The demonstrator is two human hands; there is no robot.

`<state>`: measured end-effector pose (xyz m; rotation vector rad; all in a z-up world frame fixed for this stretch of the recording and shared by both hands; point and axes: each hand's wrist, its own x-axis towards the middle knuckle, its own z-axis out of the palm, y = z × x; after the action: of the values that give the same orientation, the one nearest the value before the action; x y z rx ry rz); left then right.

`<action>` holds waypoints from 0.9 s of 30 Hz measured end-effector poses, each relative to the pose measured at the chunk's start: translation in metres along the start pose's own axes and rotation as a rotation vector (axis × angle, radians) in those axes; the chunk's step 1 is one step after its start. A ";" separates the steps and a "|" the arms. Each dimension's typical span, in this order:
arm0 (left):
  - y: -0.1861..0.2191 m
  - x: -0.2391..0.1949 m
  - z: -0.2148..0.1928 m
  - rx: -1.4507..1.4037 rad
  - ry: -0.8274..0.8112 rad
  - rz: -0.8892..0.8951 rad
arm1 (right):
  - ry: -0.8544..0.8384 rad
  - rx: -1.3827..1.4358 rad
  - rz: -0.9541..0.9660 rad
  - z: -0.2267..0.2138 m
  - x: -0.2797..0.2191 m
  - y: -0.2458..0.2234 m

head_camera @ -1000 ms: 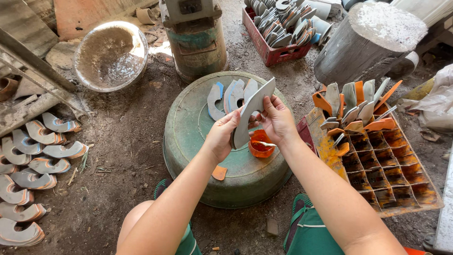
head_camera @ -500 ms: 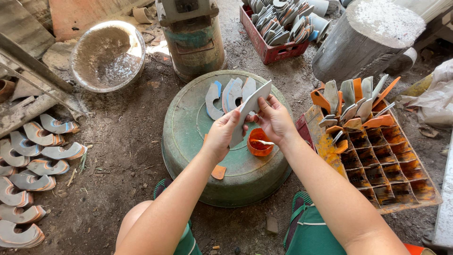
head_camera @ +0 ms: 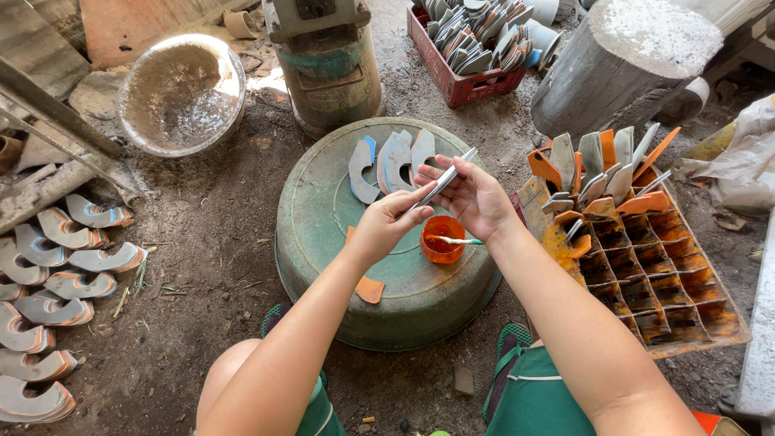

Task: The person paints curved ceramic pieces orange using a toothbrush dipped in a small container of paint. After painting each piece, they place it into a cardboard crate to dry.

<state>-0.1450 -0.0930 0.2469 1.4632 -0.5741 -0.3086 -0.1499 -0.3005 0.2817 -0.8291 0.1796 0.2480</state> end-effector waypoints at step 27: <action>-0.012 -0.032 -0.007 -0.588 0.508 -0.544 | 0.015 -2.352 0.440 -0.065 -0.001 0.028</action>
<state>-0.1654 -0.0713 0.2292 1.0345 0.3226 -0.4623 -0.1628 -0.3315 0.2193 -3.1300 -0.0131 0.8995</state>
